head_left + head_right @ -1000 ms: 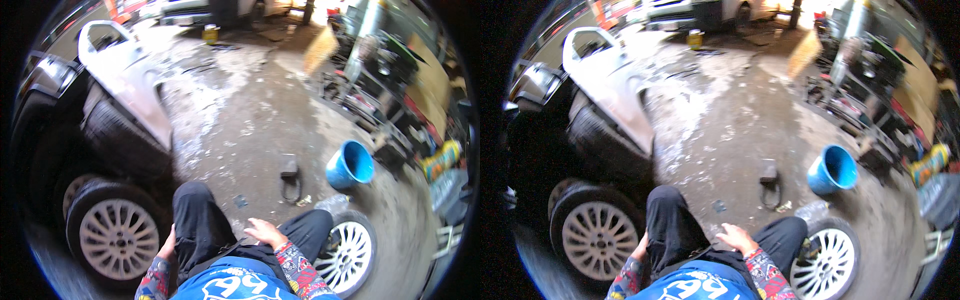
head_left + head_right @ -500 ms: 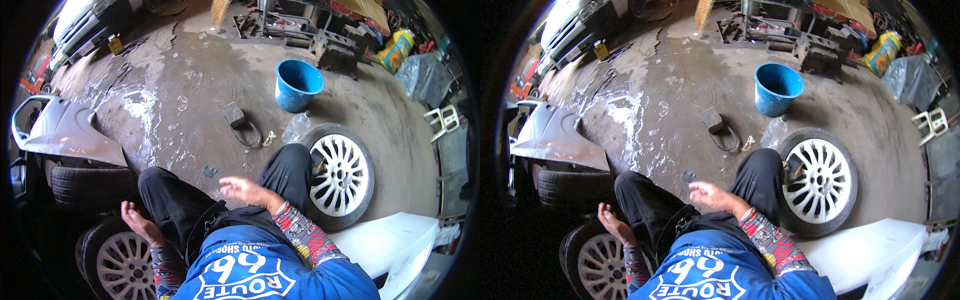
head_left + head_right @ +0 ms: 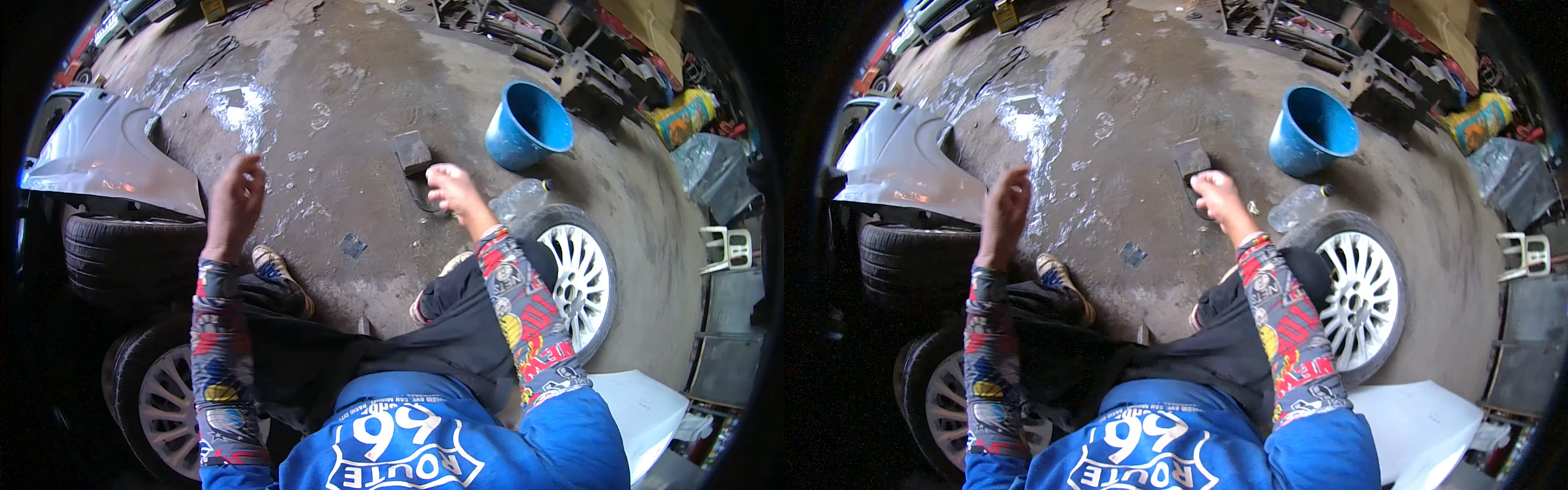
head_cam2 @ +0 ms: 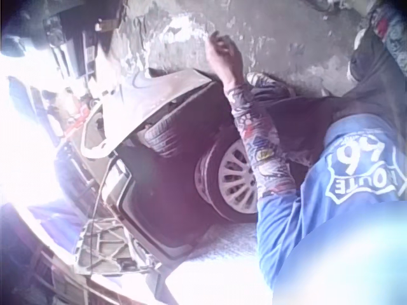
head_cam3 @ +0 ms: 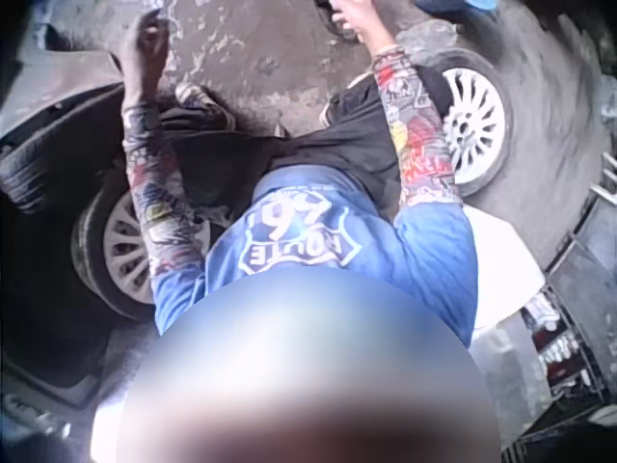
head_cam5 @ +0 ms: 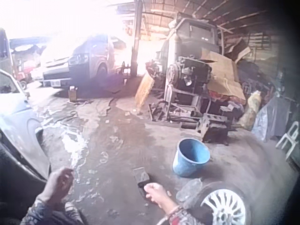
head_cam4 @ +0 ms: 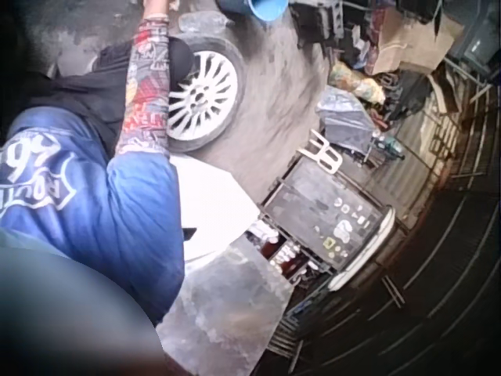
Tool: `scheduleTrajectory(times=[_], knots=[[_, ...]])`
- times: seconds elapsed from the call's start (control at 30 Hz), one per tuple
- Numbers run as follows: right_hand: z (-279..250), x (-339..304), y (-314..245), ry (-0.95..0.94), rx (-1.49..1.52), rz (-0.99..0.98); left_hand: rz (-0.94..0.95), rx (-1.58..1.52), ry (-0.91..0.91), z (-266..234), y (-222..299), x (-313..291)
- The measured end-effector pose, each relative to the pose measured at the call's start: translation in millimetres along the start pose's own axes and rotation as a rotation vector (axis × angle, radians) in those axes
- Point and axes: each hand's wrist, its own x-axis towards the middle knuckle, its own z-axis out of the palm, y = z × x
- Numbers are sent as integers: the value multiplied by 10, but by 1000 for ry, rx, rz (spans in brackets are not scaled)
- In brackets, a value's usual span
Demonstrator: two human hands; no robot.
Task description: The person sits on the floor and cleans a car tire with a sponge and water. They pour water from a plastic bottle onto the tire and scrub the rim and sidewall with a sponge, then rinse and wipe the tire.
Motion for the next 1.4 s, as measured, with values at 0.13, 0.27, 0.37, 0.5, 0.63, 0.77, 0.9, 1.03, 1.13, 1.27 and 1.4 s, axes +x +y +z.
scheduleTrajectory(times=[0.13, 0.27, 0.37, 0.5, 0.63, 0.77, 0.9, 1.03, 1.13, 1.27, 1.4], knots=[[406, 264, 699, 7, -29, 215, -361, 615, -1016, 216, -184, 154], [571, 336, 564, 123, -191, -142, -117, -102, -510, 208, 47, 333], [172, 248, -24, 192, 136, -424, -156, 65, -482, 202, 199, 499], [-817, -47, -515, 517, -26, -486, -160, 276, -683, 263, 275, 548], [-1667, -126, -196, 943, -712, -209, -248, 145, -677, 326, 310, 472], [-2118, -91, 444, 762, -901, 90, -166, 241, -657, 356, 344, 390], [-2166, -121, 871, 871, -824, -220, -169, 257, -659, 388, 312, 282], [-2094, -349, 865, 907, -819, -306, -170, 260, -653, 420, 190, 210], [-2191, -879, 672, 982, -780, -457, -147, 211, -668, 486, 104, 235], [-2535, -2133, 300, 1140, -482, -616, -89, 136, -714, 665, 89, 316], [-2775, -3623, -49, 1494, -328, -530, 38, 142, -739, 851, 192, 349]])
